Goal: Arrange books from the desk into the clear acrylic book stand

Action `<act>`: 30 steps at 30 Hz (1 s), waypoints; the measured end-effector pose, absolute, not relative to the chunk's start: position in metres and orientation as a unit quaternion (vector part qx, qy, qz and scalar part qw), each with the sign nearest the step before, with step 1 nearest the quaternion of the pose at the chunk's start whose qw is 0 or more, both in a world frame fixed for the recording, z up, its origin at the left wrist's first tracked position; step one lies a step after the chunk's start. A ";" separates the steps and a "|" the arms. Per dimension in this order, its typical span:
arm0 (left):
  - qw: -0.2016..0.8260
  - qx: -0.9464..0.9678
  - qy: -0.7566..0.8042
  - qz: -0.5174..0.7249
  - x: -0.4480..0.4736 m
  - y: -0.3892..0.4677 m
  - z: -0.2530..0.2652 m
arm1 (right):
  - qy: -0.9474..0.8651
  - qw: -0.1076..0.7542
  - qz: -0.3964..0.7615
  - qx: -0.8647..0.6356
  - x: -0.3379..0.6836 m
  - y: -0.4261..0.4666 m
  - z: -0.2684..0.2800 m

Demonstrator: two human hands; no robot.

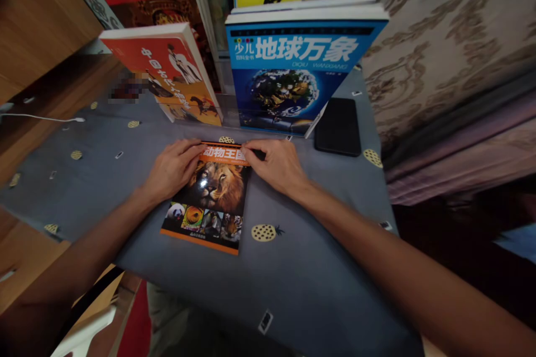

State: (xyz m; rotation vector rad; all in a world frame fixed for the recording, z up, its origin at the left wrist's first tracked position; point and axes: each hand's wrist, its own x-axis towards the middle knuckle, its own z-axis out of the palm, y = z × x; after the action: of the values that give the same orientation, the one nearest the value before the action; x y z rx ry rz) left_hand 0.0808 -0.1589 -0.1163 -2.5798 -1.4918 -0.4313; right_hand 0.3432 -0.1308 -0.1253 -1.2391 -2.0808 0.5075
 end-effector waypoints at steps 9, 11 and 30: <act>0.093 -0.894 -0.415 -0.144 0.082 -0.162 -0.115 | -0.798 0.284 0.185 -0.499 0.340 -0.133 -0.120; 0.080 -0.903 -0.393 -0.151 0.088 -0.164 -0.114 | -0.795 0.270 0.184 -0.511 0.338 -0.134 -0.116; -0.073 -0.956 -0.233 -0.159 0.122 -0.192 -0.106 | -0.801 0.291 0.187 -0.488 0.341 -0.134 -0.112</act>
State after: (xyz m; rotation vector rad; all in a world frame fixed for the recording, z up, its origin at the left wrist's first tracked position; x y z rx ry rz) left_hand 0.1218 -0.1919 -0.1060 -3.1530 -0.7697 -0.5257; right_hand 0.3405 -0.1343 -0.1116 -1.3023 -2.1364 0.4996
